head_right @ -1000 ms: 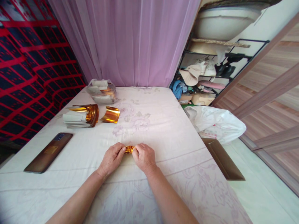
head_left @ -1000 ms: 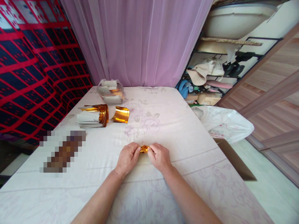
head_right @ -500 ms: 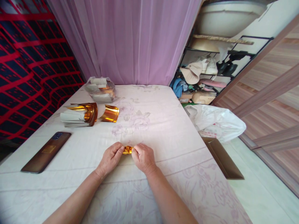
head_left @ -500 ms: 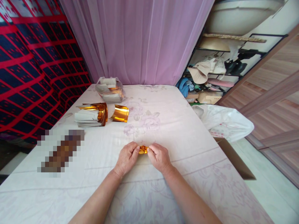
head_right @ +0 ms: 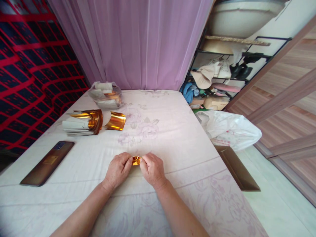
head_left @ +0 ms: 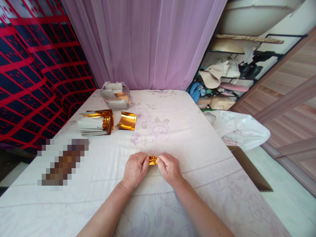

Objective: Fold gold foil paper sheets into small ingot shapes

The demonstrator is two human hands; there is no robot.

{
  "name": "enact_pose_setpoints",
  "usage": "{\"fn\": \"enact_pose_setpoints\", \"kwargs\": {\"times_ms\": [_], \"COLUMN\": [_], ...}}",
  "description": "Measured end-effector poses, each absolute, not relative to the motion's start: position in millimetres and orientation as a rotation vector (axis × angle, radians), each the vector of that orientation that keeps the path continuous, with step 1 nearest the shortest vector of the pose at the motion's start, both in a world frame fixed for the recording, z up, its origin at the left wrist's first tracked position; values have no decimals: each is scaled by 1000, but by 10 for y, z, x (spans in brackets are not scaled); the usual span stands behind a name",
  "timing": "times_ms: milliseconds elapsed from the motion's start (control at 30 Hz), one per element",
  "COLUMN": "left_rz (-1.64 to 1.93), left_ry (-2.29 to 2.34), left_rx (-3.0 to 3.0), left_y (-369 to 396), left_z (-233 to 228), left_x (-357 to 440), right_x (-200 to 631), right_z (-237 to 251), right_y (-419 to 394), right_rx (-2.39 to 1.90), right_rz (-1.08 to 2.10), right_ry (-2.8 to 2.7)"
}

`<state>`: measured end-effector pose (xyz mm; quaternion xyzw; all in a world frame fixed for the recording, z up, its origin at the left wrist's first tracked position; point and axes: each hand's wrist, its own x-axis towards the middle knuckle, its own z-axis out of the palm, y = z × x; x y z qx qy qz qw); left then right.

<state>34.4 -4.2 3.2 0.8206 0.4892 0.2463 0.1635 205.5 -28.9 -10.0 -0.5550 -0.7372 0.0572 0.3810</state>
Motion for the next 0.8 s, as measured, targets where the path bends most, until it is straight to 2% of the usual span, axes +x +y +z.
{"fn": "enact_pose_setpoints", "kwargs": {"times_ms": [533,800], "left_rz": [702,757], "left_ry": [1339,1484], "left_rx": [2269,2261], "left_y": [-30,-33], "left_z": [87,48], "left_x": [299,316], "right_x": [2095,2102], "right_z": [-75,-73], "right_y": [-299,-307], "right_rx": [-1427,-1431], "right_rz": [147,87], "right_ry": [-1841,-1892]}}
